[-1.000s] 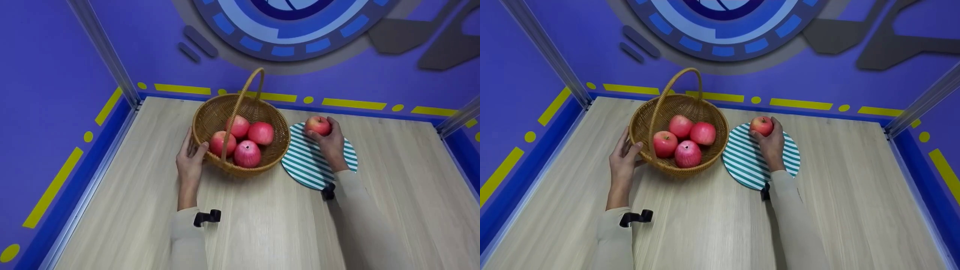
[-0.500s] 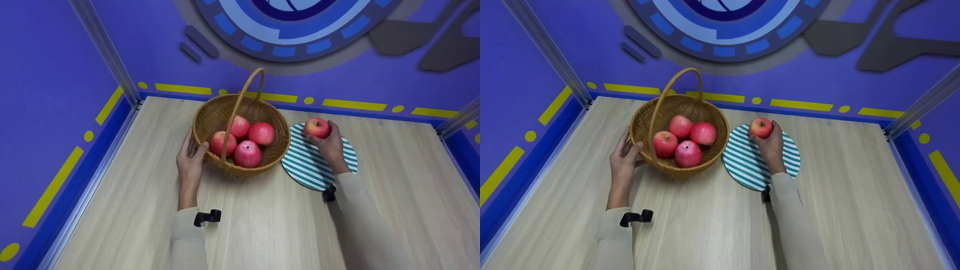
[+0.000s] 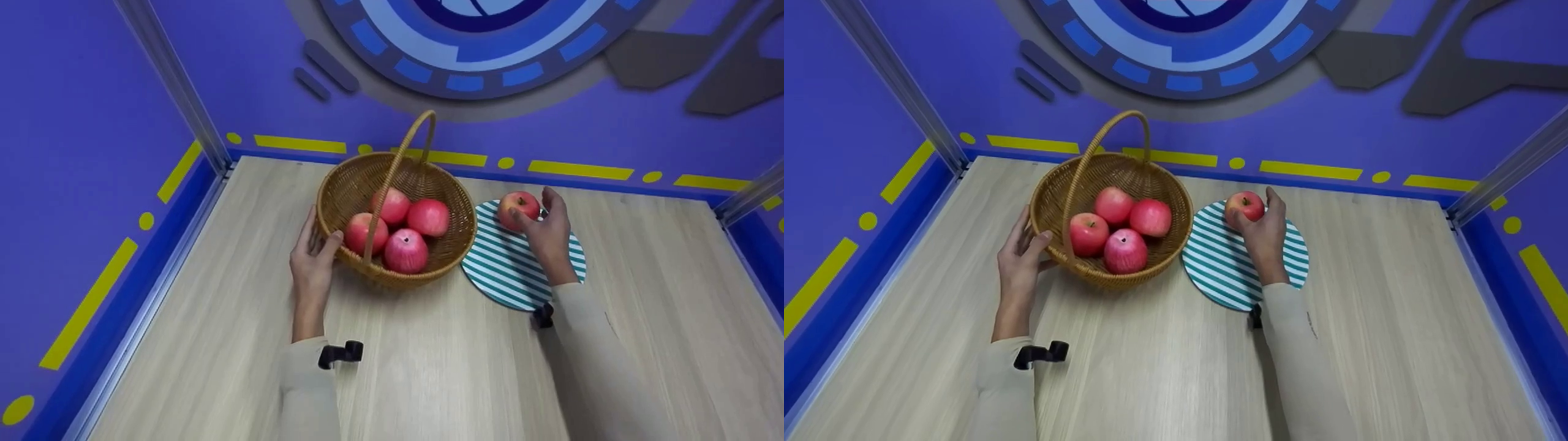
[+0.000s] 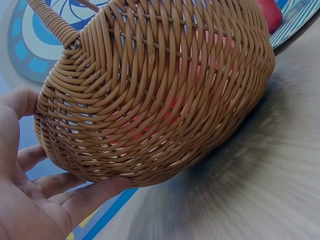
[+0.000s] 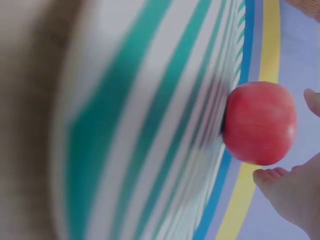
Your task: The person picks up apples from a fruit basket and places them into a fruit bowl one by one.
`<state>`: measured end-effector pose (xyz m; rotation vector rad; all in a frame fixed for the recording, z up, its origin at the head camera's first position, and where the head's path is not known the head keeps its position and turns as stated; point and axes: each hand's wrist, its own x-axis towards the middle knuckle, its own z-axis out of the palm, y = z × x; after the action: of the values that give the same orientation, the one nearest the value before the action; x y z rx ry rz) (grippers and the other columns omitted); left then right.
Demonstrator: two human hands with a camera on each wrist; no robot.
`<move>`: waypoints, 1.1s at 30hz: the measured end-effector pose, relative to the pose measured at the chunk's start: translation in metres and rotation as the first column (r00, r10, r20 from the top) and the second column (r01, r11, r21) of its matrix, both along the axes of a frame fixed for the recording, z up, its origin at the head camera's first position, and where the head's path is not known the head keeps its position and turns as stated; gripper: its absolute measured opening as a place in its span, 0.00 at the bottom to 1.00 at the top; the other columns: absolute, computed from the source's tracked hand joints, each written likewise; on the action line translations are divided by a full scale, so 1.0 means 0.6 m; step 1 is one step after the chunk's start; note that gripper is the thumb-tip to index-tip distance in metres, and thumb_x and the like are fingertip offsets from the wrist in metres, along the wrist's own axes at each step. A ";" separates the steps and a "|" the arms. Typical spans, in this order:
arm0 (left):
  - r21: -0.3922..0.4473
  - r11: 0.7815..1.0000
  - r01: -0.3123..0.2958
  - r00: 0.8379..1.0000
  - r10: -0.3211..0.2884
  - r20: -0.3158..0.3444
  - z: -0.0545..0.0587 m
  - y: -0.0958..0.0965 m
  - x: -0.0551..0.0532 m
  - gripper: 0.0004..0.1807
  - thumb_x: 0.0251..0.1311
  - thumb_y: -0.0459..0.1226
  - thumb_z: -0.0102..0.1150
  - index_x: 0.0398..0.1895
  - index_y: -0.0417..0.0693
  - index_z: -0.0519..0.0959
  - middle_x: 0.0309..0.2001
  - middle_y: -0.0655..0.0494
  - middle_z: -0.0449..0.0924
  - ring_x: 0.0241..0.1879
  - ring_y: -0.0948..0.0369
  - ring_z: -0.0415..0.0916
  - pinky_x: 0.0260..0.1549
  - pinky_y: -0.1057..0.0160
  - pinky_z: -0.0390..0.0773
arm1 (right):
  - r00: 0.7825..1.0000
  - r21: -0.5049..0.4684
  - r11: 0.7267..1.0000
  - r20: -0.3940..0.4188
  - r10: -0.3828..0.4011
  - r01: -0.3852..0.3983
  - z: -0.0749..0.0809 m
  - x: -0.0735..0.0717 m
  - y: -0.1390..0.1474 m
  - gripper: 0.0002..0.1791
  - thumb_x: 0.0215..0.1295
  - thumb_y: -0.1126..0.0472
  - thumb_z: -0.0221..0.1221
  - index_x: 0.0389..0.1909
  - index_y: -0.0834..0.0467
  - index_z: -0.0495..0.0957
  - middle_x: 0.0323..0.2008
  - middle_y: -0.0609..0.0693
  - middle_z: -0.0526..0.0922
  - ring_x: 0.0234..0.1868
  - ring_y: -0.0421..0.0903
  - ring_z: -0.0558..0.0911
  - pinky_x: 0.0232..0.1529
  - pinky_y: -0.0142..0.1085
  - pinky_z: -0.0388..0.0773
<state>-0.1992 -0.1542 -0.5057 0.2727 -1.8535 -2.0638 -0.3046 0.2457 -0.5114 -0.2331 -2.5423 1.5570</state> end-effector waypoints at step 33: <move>-0.023 1.000 0.002 1.000 -0.002 -0.013 0.001 0.000 -0.001 0.40 0.68 0.37 0.67 0.83 0.51 0.65 0.79 0.50 0.64 0.78 0.54 0.61 0.72 0.58 0.67 | 0.925 0.017 0.951 -0.229 0.303 -0.307 0.091 0.043 -0.113 0.42 0.68 0.59 0.73 0.79 0.58 0.66 0.75 0.53 0.72 0.74 0.51 0.72 0.73 0.49 0.70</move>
<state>-0.1998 -0.1542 -0.5051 0.2513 -1.8699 -2.0394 -0.2791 0.1780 -0.4567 0.3409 -2.4675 1.5998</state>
